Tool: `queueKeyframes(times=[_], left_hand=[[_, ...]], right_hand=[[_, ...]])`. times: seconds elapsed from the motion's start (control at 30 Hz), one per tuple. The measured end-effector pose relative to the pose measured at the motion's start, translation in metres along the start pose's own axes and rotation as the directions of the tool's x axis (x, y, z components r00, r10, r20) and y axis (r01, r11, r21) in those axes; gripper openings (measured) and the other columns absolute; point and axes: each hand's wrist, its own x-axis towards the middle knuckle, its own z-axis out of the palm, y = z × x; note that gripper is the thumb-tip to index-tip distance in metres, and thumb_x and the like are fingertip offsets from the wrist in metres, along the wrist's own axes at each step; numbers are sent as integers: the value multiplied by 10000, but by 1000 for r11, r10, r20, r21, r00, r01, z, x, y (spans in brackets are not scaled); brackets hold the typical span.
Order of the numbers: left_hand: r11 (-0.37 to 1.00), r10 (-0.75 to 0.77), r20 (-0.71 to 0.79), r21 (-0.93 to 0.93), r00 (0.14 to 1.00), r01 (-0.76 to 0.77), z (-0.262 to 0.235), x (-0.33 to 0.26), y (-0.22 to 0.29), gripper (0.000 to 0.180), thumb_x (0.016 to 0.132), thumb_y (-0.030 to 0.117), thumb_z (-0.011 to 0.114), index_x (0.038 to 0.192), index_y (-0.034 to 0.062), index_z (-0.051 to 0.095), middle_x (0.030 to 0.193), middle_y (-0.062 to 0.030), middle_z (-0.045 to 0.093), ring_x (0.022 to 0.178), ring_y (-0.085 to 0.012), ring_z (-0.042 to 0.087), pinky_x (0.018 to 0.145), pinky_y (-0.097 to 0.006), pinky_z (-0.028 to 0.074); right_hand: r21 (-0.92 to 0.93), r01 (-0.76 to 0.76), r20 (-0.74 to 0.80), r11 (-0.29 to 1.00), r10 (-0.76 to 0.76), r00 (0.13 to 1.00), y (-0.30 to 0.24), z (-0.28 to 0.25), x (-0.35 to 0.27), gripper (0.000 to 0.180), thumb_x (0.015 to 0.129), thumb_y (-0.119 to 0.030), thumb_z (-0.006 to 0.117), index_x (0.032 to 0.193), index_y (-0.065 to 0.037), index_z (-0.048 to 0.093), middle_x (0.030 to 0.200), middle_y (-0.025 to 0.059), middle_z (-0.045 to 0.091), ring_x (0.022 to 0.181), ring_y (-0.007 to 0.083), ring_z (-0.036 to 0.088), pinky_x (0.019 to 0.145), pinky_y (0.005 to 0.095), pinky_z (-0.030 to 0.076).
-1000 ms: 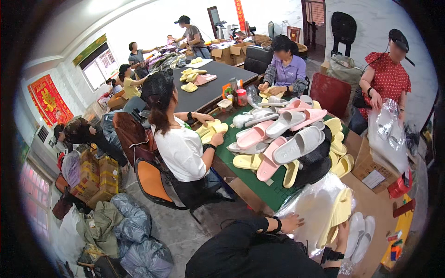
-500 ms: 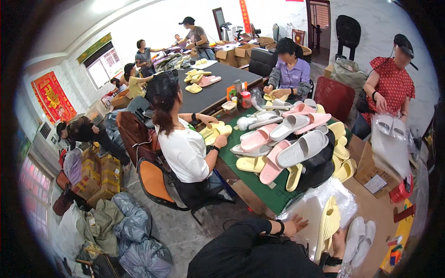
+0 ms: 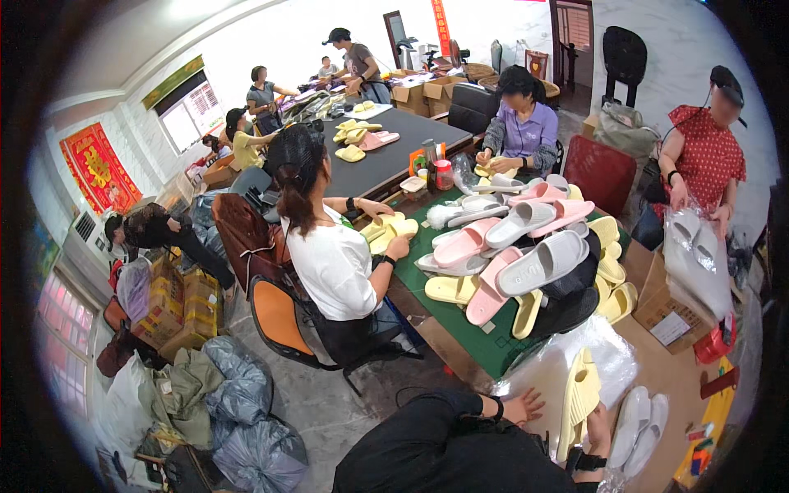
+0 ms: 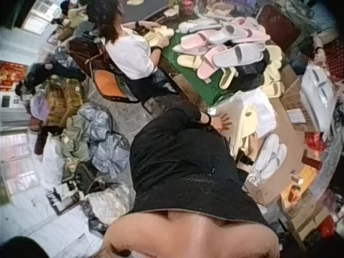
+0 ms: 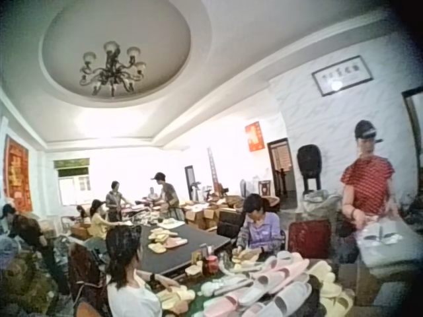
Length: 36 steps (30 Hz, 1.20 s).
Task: Packing sandals into plastic bags in a shoe manufacturing facility.
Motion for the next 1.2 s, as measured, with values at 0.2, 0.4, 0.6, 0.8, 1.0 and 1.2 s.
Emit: queueKeyframes(times=[0.2,0.4,0.6,0.8,1.0,1.2], left_hand=[[969,76,146,223,986,-108,23,-20,-8,575,772,447,336,1260,145,299,1310,-240,235,1159,-497,248,894,-659,170],[998,-31,418,-40,908,53,-2,-6,-6,515,748,410,392,1195,157,407,1330,-205,224,1178,-474,240,894,-641,211],[1000,-15,387,-5,922,19,-2,-8,-4,532,732,385,459,1215,171,401,1338,-186,230,1198,-455,222,923,-624,199],[999,-49,444,16,895,46,2,-6,-5,532,729,387,483,1216,181,415,1346,-178,223,1204,-453,214,920,-631,190],[999,-35,476,26,879,25,-2,-3,-5,510,745,341,457,1223,176,396,1345,-183,222,1202,-455,219,910,-637,196],[999,-39,418,15,907,36,6,-9,-5,505,740,329,444,1212,156,389,1330,-202,235,1192,-457,235,908,-642,184]], right_hand=[[36,14,10,999,-14,1000,11,-9,-1,323,773,-129,581,1057,17,530,988,73,587,888,140,545,780,265,420],[75,5,18,997,-6,1000,16,-22,-12,269,799,-67,521,1050,29,535,1019,56,577,904,133,539,807,258,407],[11,-46,23,999,46,999,21,-28,-16,289,787,-69,544,1059,28,530,1023,62,578,913,138,541,813,263,411],[107,-65,65,992,58,996,22,-23,-18,321,776,-72,572,1076,27,518,1033,69,576,930,145,538,817,267,413],[97,-69,104,993,59,993,28,-23,-14,333,770,-71,576,1083,27,514,1043,72,572,931,147,542,824,272,414],[54,-73,135,996,65,989,25,-18,-11,356,760,-83,590,1090,23,510,1041,72,573,942,146,537,828,272,411]])
